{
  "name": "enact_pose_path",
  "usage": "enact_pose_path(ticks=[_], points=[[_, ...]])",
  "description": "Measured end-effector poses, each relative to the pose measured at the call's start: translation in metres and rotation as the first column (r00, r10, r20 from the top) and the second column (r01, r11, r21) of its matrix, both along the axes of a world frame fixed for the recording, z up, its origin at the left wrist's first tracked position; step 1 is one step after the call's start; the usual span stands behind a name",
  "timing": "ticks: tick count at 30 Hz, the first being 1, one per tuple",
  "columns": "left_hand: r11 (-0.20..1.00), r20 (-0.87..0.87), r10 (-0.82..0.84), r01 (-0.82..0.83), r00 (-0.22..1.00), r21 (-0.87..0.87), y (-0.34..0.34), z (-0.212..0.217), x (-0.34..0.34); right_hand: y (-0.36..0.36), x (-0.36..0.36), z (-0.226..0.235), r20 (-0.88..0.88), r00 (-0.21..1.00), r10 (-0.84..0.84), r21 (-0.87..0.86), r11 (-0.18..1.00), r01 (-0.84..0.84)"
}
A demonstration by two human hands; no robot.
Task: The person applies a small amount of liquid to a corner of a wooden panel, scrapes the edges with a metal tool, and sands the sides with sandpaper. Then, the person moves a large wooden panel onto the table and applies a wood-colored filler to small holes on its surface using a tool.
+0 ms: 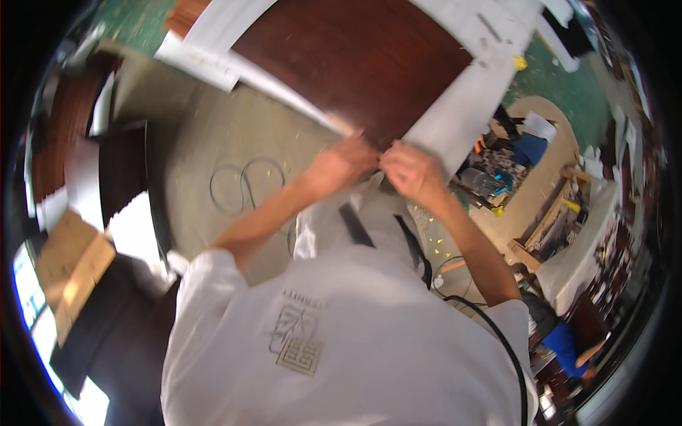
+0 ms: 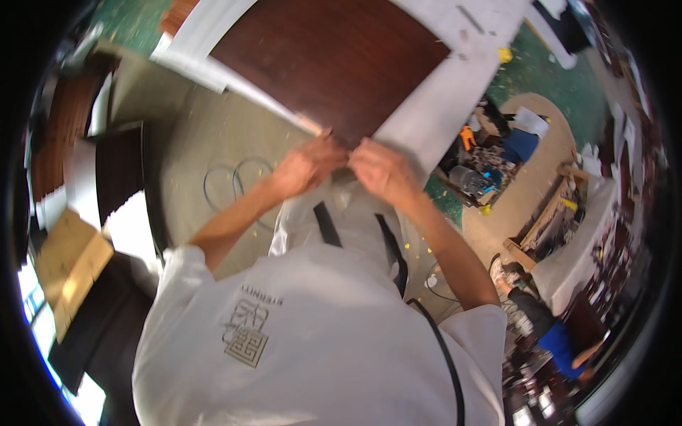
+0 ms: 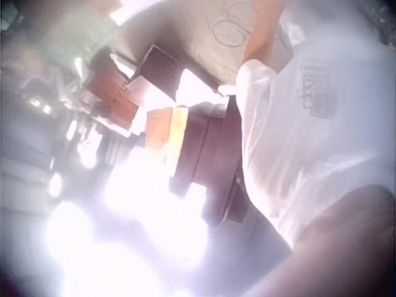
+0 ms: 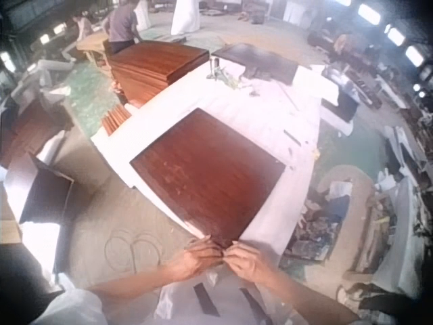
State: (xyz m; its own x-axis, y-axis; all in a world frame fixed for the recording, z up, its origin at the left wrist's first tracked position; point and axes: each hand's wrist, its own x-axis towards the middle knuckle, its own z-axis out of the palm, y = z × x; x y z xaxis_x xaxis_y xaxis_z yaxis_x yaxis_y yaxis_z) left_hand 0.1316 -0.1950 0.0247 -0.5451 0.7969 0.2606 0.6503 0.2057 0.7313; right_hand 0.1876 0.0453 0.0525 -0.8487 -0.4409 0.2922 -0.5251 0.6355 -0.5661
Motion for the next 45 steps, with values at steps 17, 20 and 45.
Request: enact_pose_path(ticks=[17,20,45], points=[[0.976,-0.044,-0.031,0.021,0.999,-0.214,0.094,0.041,-0.076,0.181,0.164,-0.212,0.958,0.050,-0.282,-0.172,-0.429,0.887],[0.925,-0.214,0.046,-0.122,0.976,-0.359,0.147,0.019,-0.149,0.203,0.135,-0.272,0.973,-0.074,-0.220,-0.035,-0.453,0.891],[0.824,-0.339,0.040,-0.223,0.940,-0.521,0.204,-0.014,-0.203,0.384,-0.178,-0.075,0.533,0.553,-0.640,-0.714,0.010,0.700]])
